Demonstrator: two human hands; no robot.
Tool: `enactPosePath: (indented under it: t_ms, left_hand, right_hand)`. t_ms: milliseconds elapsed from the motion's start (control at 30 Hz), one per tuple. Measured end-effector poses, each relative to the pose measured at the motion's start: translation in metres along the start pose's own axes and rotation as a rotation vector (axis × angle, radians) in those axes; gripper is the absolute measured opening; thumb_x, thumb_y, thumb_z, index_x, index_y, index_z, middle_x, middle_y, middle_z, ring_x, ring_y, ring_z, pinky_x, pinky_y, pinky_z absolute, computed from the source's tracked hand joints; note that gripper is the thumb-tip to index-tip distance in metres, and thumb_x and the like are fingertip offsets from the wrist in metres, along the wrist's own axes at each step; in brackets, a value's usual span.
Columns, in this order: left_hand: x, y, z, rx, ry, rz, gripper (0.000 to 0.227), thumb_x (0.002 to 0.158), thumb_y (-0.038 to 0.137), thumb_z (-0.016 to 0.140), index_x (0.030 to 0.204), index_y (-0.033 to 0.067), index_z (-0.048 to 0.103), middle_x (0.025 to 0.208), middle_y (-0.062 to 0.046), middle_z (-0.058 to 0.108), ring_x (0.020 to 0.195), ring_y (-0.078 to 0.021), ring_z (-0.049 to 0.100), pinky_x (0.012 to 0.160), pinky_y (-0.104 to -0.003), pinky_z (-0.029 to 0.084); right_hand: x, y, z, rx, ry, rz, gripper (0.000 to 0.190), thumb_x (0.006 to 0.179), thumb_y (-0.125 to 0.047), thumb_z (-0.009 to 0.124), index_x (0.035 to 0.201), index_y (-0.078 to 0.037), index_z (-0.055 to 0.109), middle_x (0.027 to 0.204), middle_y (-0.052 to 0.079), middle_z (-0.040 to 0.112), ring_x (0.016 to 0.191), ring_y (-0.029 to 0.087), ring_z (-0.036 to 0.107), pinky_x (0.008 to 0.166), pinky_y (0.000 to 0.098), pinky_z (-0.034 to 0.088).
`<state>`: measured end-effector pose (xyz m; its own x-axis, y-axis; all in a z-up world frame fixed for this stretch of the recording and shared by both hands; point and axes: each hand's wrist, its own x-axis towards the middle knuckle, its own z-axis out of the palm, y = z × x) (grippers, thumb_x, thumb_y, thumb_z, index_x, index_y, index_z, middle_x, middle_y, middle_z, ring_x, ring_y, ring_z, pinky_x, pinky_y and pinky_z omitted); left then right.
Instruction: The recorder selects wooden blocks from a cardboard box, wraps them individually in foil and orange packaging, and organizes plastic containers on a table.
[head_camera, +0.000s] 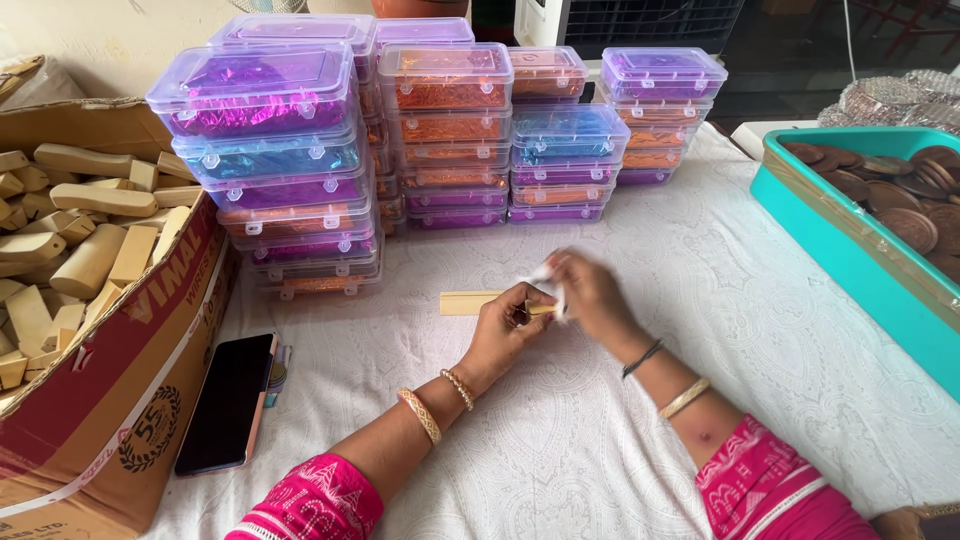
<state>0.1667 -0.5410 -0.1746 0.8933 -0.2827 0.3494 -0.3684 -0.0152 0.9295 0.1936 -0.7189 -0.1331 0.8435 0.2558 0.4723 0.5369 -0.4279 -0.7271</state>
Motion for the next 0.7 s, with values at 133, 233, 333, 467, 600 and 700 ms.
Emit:
enactPosePath:
  t_ms: [133,233,333,467,600,700]
  left_hand:
    - [0.001,-0.005,0.000,0.191,0.086,-0.121,0.014,0.096,0.005,0.074,0.100,0.0019,0.061,0.081,-0.009,0.061,0.071,-0.0093,0.053,0.064,-0.026,0.049]
    - [0.002,0.007,0.000,0.133,0.071,-0.026,0.015,0.089,0.006,0.075,0.098,0.0076,0.063,0.089,-0.002,0.069,0.076,-0.0069,0.064,0.070,-0.023,0.057]
    - [0.006,0.000,-0.002,0.026,0.107,0.051,0.014,0.088,0.005,0.074,0.096,0.0059,0.064,0.100,-0.004,0.071,0.084,-0.0085,0.068,0.078,-0.022,0.062]
    - [0.008,0.001,-0.007,-0.002,0.164,0.044,0.013,0.089,0.004,0.073,0.097,0.0044,0.064,0.105,-0.006,0.070,0.085,-0.0092,0.069,0.076,-0.023,0.063]
    - [0.016,0.008,-0.020,-0.080,0.278,-0.044,0.009,0.092,0.006,0.068,0.098,0.0043,0.063,0.105,-0.006,0.071,0.081,-0.0091,0.069,0.072,-0.023,0.065]
    - [0.022,0.016,-0.044,0.075,0.393,0.006,0.010,0.091,0.005,0.071,0.099,0.0032,0.065,0.102,-0.007,0.072,0.080,-0.0101,0.067,0.072,-0.023,0.062]
  right_hand:
    - [-0.003,0.023,0.020,-0.466,-0.096,-0.247,0.062,0.109,-0.059,0.032,0.097,-0.007,0.063,0.062,0.005,0.060,0.055,0.018,0.064,0.052,0.0334,0.050]
    - [0.007,0.033,0.007,-0.525,-0.160,-0.118,0.076,0.099,-0.066,0.020,0.077,-0.014,0.070,0.050,0.006,0.058,0.043,0.020,0.060,0.045,0.0331,0.050]
    - [0.012,0.035,-0.008,-0.558,-0.083,-0.079,0.077,0.100,-0.065,0.022,0.068,-0.014,0.071,0.046,0.004,0.057,0.039,0.021,0.061,0.042,0.0347,0.050]
    - [0.016,0.040,-0.020,-0.601,0.010,-0.038,0.079,0.104,-0.062,0.027,0.060,-0.010,0.067,0.044,0.008,0.055,0.042,0.025,0.061,0.046,0.0381,0.051]
    - [0.015,0.029,-0.033,-0.643,0.121,0.032,0.075,0.106,-0.058,0.037,0.061,-0.005,0.066,0.049,0.014,0.056,0.046,0.032,0.060,0.048,0.0440,0.049]
    - [0.015,0.020,-0.035,-0.614,0.105,0.109,0.070,0.105,-0.053,0.044,0.060,-0.004,0.065,0.050,0.015,0.058,0.047,0.033,0.061,0.050,0.0451,0.049]
